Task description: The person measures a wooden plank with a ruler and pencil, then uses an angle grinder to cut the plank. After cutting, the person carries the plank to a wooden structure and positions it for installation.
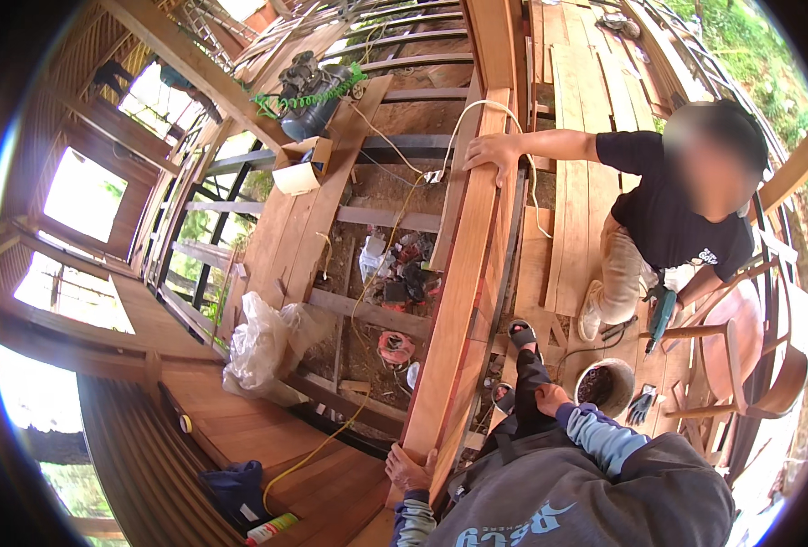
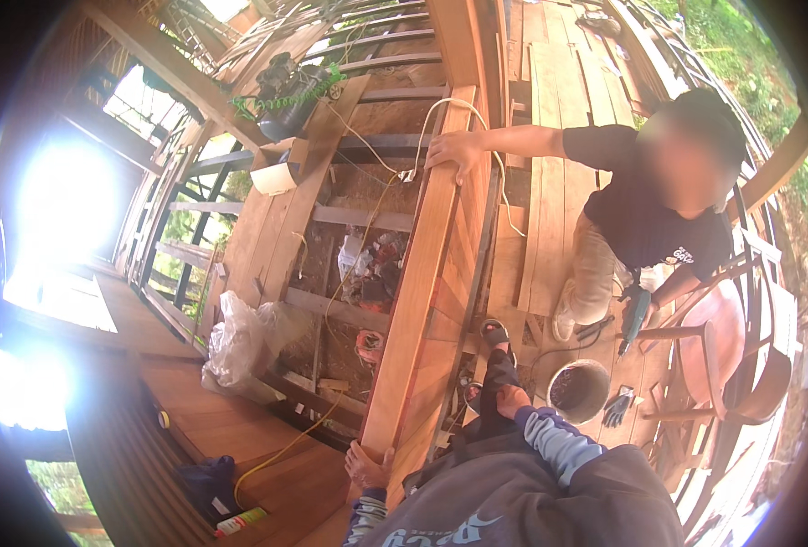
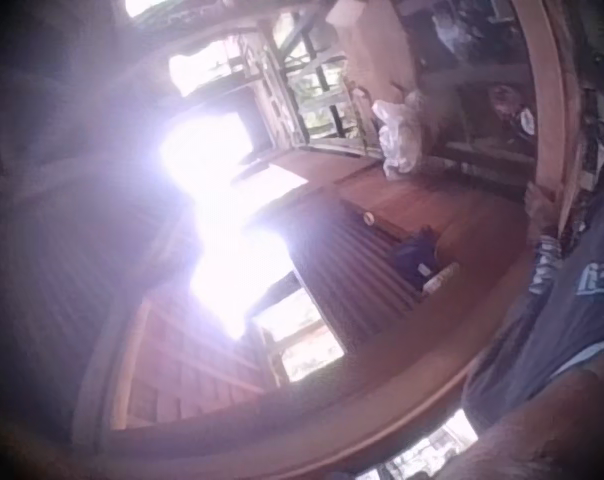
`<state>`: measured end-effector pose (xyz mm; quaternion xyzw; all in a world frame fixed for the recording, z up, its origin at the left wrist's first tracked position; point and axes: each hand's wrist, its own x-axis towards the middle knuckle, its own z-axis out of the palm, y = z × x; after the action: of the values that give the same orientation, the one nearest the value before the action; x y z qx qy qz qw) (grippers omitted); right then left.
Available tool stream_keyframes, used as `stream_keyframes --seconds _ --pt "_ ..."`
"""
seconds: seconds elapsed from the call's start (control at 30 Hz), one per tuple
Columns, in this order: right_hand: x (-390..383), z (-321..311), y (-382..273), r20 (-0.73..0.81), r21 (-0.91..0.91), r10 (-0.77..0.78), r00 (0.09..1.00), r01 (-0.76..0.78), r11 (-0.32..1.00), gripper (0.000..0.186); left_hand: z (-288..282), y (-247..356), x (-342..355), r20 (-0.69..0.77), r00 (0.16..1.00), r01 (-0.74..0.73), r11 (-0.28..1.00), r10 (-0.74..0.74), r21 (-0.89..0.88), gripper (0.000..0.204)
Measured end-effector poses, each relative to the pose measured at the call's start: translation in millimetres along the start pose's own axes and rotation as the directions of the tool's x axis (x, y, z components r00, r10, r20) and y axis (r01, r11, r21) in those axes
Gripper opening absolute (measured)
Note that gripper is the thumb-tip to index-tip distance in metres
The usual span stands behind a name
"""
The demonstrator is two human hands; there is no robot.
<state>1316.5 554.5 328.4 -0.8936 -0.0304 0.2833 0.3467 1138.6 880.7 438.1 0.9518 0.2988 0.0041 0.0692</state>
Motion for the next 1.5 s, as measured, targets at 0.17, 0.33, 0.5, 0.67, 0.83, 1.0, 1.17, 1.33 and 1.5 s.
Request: stream_keyframes --seconds 0.17,0.33,0.5,0.67,0.83,1.0,1.17,1.33,1.5 --pt "9.1 10.1 12.0 -0.010 -0.074 0.060 0.998 -0.061 0.995 0.029 -8.5 5.7 -0.3 0.043 0.998 0.038 0.999 -0.038 -0.014 0.096" --pt "10.5 9.7 22.5 0.005 -0.188 -0.116 0.993 0.115 0.975 0.026 -6.9 6.8 0.8 0.068 0.995 0.072 0.997 -0.072 -0.002 0.096" --pt "12.7 -3.1 18.4 0.091 -0.343 -0.328 0.940 0.338 0.876 0.022 -4.9 6.2 1.0 0.071 0.993 0.094 0.996 -0.094 0.000 0.099" --pt "27.6 -20.3 -13.7 0.010 -0.196 -0.348 0.938 0.343 0.919 0.023 -8.0 6.7 1.6 0.094 0.991 0.098 0.995 -0.098 0.005 0.099" --pt "55.2 -58.9 -135.9 -0.176 -0.068 -0.515 0.839 0.512 0.857 0.022 -15.0 13.0 3.9 0.125 0.986 0.114 0.993 -0.112 -0.010 0.100" --pt "100.4 -82.1 -270.8 -0.360 -0.202 -0.766 0.532 0.758 0.621 0.030 -17.0 8.2 0.2 0.131 0.984 0.123 0.992 -0.120 -0.013 0.099" --pt "156.6 -73.1 -318.0 -0.280 -0.318 -0.843 0.459 0.784 0.533 0.035 -19.8 10.4 1.0 0.112 0.991 0.072 0.996 -0.066 -0.048 0.097" --pt "201.6 -59.1 -282.7 -0.164 -0.514 -0.849 0.503 0.691 0.508 0.039 -19.1 12.7 2.6 0.093 0.994 0.069 0.995 -0.063 -0.067 0.098" --pt "203.6 -51.4 -282.4 -0.109 -0.573 -0.797 0.595 0.617 0.539 0.037 -20.1 11.5 3.8 0.120 0.990 0.086 0.994 -0.077 -0.070 0.099"
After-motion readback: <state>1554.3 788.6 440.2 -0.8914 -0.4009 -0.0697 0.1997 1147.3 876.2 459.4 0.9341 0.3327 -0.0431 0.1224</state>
